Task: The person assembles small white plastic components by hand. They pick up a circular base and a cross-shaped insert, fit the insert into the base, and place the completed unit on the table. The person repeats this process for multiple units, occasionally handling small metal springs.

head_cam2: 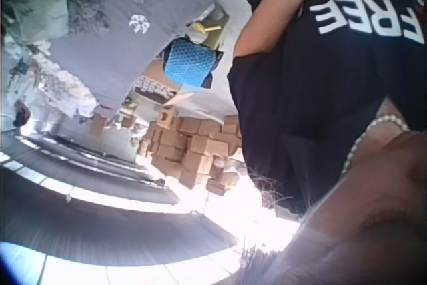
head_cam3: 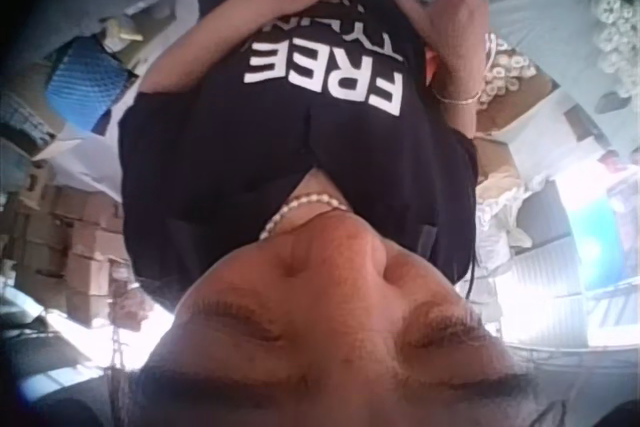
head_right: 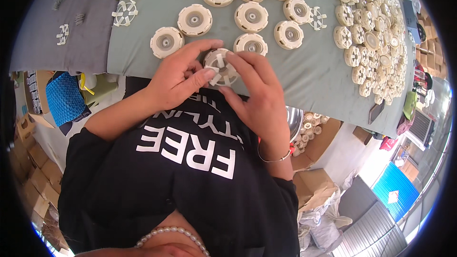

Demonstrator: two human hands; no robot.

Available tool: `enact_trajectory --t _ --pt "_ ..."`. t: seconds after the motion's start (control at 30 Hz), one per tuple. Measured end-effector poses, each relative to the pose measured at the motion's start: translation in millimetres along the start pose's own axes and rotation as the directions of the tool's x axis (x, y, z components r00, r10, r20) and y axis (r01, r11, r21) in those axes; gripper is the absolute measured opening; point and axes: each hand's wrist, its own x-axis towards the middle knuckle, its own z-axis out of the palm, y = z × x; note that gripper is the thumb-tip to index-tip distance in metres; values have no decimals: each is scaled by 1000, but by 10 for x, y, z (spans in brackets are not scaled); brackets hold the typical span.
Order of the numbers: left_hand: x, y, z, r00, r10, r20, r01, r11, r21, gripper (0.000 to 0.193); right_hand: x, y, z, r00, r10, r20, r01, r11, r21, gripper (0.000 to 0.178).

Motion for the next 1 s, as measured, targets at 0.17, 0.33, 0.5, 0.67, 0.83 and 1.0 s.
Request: enact_trajectory --t 0.17,0.33,0.5,0.67,0.83,1.0 --pt "19 -47 21 1000 -17 -4 17 997 71 52 59 27 80 998 -27 48 32 994 -108 61" --pt "63 -48 41 999 -1 -53 6 995 99 54 136 -136 98 994 -72 83 100 899 -426 61" --pt "-70 -9 76 982 110 -151 -92 989 118 55 -25 -122 184 990 -103 97 133 918 -374 64" --pt "-23 21 28 987 156 -38 -140 952 271 58 -190 469 -715 987 -15 -161 -58 899 -434 47" --pt "331 41 367 968 243 61 -241 840 486 69 83 1267 -1370 850 -41 -525 -213 885 -413 33" --pt "601 66 560 971 232 57 -218 764 608 77 429 1421 -1250 870 -19 -493 -208 891 -403 34"
